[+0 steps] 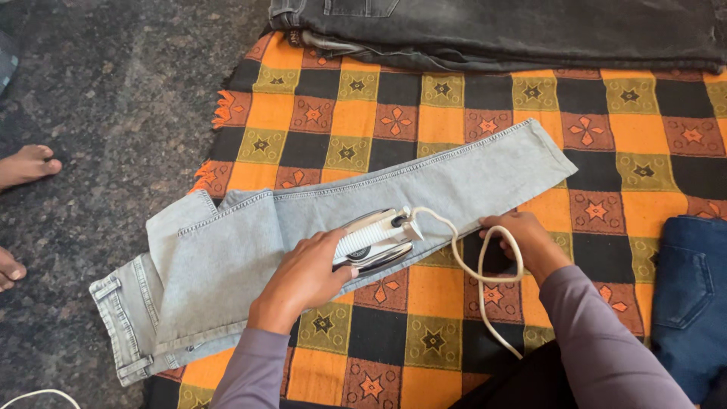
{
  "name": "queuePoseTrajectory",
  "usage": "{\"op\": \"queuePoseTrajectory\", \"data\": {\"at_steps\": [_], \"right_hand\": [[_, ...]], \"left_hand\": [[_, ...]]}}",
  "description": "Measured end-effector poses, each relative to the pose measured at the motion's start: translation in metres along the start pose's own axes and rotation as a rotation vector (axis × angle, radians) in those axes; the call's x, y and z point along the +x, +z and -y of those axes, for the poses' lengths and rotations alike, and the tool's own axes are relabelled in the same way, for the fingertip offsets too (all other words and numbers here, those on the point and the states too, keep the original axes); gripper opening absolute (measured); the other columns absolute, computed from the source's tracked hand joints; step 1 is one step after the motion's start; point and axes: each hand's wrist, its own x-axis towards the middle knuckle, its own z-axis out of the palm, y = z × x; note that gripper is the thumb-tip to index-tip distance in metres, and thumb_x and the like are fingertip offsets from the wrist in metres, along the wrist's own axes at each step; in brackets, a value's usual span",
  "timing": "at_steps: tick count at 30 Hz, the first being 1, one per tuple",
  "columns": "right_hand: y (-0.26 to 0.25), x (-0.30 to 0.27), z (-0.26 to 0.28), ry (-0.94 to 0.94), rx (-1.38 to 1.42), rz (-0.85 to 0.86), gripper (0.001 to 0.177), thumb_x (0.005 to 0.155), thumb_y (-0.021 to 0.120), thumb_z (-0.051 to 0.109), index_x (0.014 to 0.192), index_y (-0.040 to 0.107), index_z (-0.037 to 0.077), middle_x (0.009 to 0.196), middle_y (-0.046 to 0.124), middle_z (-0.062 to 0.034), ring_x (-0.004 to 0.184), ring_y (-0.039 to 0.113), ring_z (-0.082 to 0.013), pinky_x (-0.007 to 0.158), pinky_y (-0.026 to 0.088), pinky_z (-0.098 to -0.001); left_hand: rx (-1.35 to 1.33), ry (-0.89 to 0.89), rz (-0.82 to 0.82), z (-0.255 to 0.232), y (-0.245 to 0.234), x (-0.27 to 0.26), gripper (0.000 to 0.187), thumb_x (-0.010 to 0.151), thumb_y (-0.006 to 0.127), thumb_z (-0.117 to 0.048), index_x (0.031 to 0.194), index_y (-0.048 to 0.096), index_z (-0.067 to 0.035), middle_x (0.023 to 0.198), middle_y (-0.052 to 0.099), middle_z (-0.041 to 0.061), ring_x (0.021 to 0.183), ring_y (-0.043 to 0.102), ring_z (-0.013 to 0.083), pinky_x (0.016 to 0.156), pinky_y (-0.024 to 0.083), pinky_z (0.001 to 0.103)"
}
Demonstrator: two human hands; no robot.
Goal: The person irons a pair of light-colored jeans laid out on a patterned mat on the floor. They use a handheld electric iron to smooth the fabric, moving it back and forth along the leg and adjusting the jeans with their other hand.
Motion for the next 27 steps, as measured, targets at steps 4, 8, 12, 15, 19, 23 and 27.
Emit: {"op": "queuePoseTrajectory", "data": {"at_steps": [4, 8, 12, 15, 19, 23, 27], "right_hand": [[0.0, 0.013, -0.008, -0.178, -0.225, -0.347, 0.031, 0.082, 0.085, 0.024, 0.093, 0.073, -0.002, 0.074, 0.066, -0.008, 0.057, 0.057, -0.0125, 0.052, 0.044, -0.0264], [-0.049, 0.042, 0.0, -0.311, -0.06, -0.479, 0.059, 0.083, 0.082, 0.013, 0.131, 0.051, -0.002, 0.097, 0.067, -0.0166, 0.067, 0.062, -0.0166, 0.053, 0.05, -0.0337], [-0.09, 0.05, 0.004, -0.369, -0.044, -0.374, 0.073, 0.09, 0.077, 0.015, 0.151, 0.041, 0.002, 0.096, 0.067, -0.0157, 0.065, 0.063, -0.0172, 0.051, 0.049, -0.0343], [-0.095, 0.056, -0.001, -0.399, 0.037, -0.338, 0.068, 0.092, 0.075, 0.014, 0.152, 0.045, 0.002, 0.088, 0.068, -0.0125, 0.063, 0.06, -0.0139, 0.051, 0.047, -0.0311], [-0.093, 0.062, 0.003, -0.449, -0.032, -0.412, 0.067, 0.091, 0.075, 0.008, 0.148, 0.042, 0.0, 0.078, 0.067, -0.0124, 0.059, 0.061, -0.0144, 0.049, 0.045, -0.0311], [-0.099, 0.063, 0.012, -0.361, 0.062, -0.385, 0.048, 0.092, 0.075, 0.011, 0.132, 0.05, 0.001, 0.076, 0.066, -0.0102, 0.055, 0.057, -0.0137, 0.046, 0.042, -0.0333], [-0.098, 0.077, 0.002, -0.529, -0.117, -0.518, 0.036, 0.09, 0.078, 0.008, 0.117, 0.057, -0.002, 0.079, 0.064, -0.0103, 0.061, 0.065, -0.0151, 0.05, 0.049, -0.034]], "left_hand": [[-0.009, -0.025, 0.011, 0.0, -0.002, -0.003, 0.072, 0.081, 0.078, -0.026, 0.144, 0.047, -0.009, 0.135, 0.061, 0.016, 0.125, 0.055, 0.0381, 0.105, 0.043, 0.047], [0.006, -0.058, 0.04, -0.002, 0.0, -0.001, 0.071, 0.082, 0.077, -0.026, 0.144, 0.046, -0.01, 0.133, 0.061, 0.015, 0.125, 0.055, 0.0365, 0.103, 0.044, 0.046], [0.032, -0.034, -0.067, -0.006, 0.001, 0.003, 0.059, 0.082, 0.075, -0.019, 0.136, 0.056, -0.008, 0.126, 0.064, 0.016, 0.117, 0.059, 0.0384, 0.1, 0.046, 0.047], [0.034, -0.09, -0.12, -0.008, 0.003, 0.008, 0.046, 0.081, 0.073, -0.011, 0.126, 0.065, -0.01, 0.115, 0.069, 0.015, 0.111, 0.064, 0.0377, 0.096, 0.05, 0.046], [0.055, -0.105, -0.12, -0.013, 0.004, 0.017, 0.04, 0.08, 0.075, -0.007, 0.119, 0.069, -0.011, 0.109, 0.071, 0.015, 0.106, 0.065, 0.038, 0.093, 0.05, 0.047], [0.075, -0.12, -0.121, -0.017, 0.005, 0.017, 0.04, 0.08, 0.074, -0.006, 0.119, 0.069, -0.011, 0.11, 0.071, 0.015, 0.104, 0.065, 0.0384, 0.093, 0.05, 0.047], [0.074, -0.131, -0.121, -0.021, 0.005, 0.018, 0.042, 0.078, 0.075, -0.005, 0.12, 0.069, -0.01, 0.11, 0.071, 0.015, 0.104, 0.065, 0.039, 0.093, 0.05, 0.047]]}}
